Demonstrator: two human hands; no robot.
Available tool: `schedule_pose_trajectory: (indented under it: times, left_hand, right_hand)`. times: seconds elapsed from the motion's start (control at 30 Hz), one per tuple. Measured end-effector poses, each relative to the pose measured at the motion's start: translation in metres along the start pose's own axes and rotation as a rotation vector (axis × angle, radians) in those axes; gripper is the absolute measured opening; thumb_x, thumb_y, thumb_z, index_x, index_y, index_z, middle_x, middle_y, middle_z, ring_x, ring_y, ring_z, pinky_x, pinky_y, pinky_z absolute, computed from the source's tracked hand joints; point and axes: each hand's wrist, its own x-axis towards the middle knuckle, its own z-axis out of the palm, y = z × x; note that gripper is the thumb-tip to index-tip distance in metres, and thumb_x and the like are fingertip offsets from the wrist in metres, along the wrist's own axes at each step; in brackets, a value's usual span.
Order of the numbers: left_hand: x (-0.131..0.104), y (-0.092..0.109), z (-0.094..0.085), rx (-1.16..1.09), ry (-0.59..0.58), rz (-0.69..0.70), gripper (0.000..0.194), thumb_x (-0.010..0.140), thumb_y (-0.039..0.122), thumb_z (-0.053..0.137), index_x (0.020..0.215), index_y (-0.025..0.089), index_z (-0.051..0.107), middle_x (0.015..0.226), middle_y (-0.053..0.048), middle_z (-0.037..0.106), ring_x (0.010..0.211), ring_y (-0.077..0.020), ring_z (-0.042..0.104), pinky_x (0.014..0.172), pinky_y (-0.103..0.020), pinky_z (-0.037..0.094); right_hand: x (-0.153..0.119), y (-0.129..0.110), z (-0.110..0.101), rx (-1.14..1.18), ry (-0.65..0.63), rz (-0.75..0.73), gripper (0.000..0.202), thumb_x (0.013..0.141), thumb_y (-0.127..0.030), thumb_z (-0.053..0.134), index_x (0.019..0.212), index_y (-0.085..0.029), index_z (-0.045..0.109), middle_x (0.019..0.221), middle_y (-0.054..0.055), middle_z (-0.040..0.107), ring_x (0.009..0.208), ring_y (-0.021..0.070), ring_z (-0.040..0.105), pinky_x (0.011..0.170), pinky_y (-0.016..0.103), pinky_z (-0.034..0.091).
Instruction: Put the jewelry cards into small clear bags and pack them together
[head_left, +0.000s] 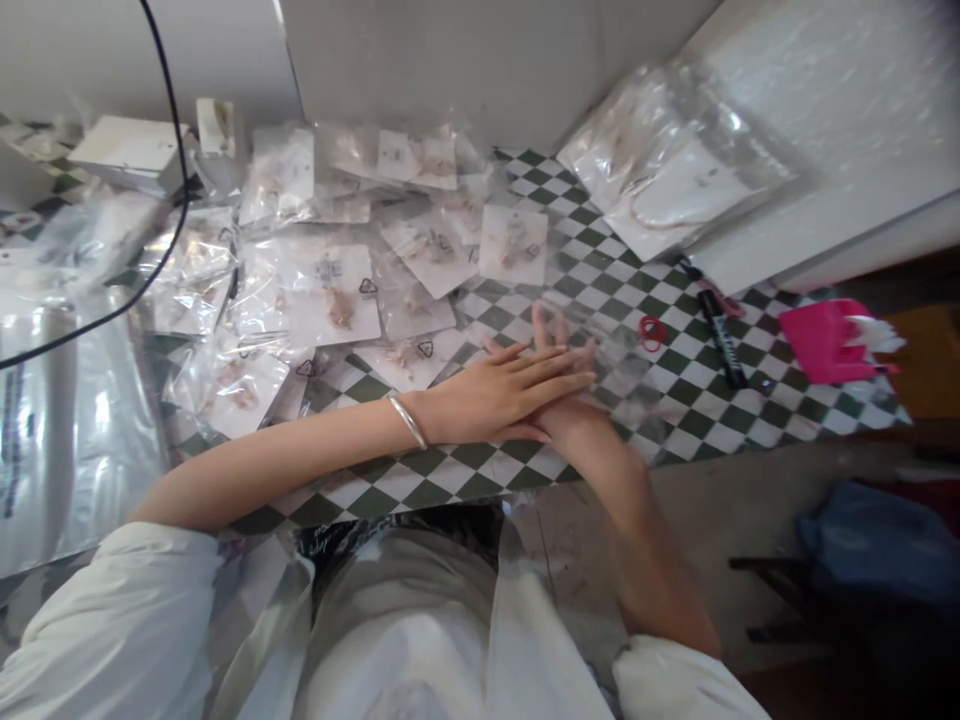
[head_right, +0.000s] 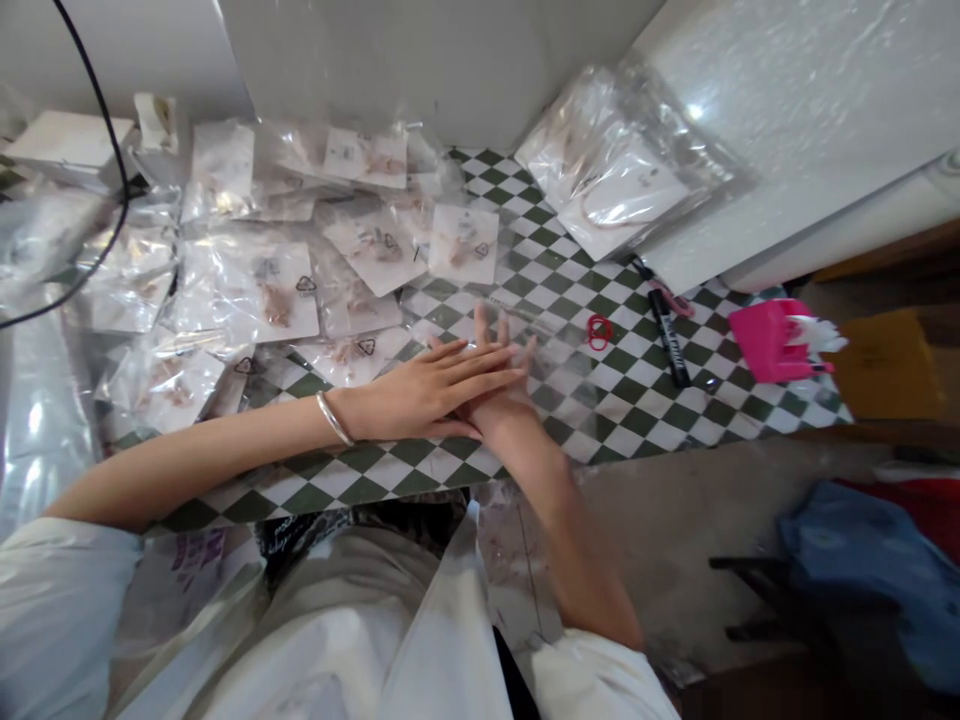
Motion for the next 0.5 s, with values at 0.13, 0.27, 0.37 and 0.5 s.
schedule_pose_trajectory:
  times: [0.13,0.27,0.37,0.5]
  left_hand:
    - [-0.003,0.005,-0.003,0.212,-0.002,-0.063,0.057,0.1,0.018,0.048,0.153,0.012,0.028,0.157,-0.018,0.036,0.147,-0.0279,0.036,0.117,-0.044,0.036]
    - [-0.004,0.014,-0.014,0.279,-0.056,-0.03,0.045,0.101,0.01,0.035,0.145,0.014,0.039,0.145,-0.015,0.052,0.121,-0.0243,0.062,0.091,-0.034,0.054]
    - [-0.003,0.013,-0.019,0.272,-0.064,-0.042,0.041,0.099,0.006,0.034,0.138,0.015,0.045,0.147,-0.013,0.051,0.103,-0.0188,0.069,0.065,-0.025,0.053]
    - [-0.002,0.007,-0.022,0.294,-0.083,-0.144,0.034,0.098,0.008,0.04,0.125,0.017,0.058,0.154,-0.013,0.042,0.093,-0.0184,0.072,0.057,-0.024,0.052]
  right_hand:
    - [-0.01,0.023,-0.012,0.011,-0.128,-0.082,0.071,0.084,-0.043,0.067,0.149,-0.028,0.044,0.162,0.006,0.021,0.151,0.0406,0.016,0.12,0.07,0.015]
    - [-0.023,0.044,-0.02,0.093,-0.208,-0.306,0.06,0.093,-0.048,0.054,0.15,-0.034,0.042,0.163,-0.001,0.017,0.154,0.0323,0.013,0.125,0.062,0.011]
    - [-0.033,0.043,-0.035,0.103,-0.244,-0.322,0.056,0.096,-0.044,0.05,0.15,-0.033,0.043,0.162,0.001,0.023,0.153,0.0318,0.014,0.126,0.06,0.016]
    - [-0.044,0.027,-0.095,0.159,-0.468,-0.39,0.044,0.093,-0.039,0.056,0.137,-0.033,0.059,0.148,0.002,0.049,0.143,0.0301,0.041,0.118,0.052,0.04]
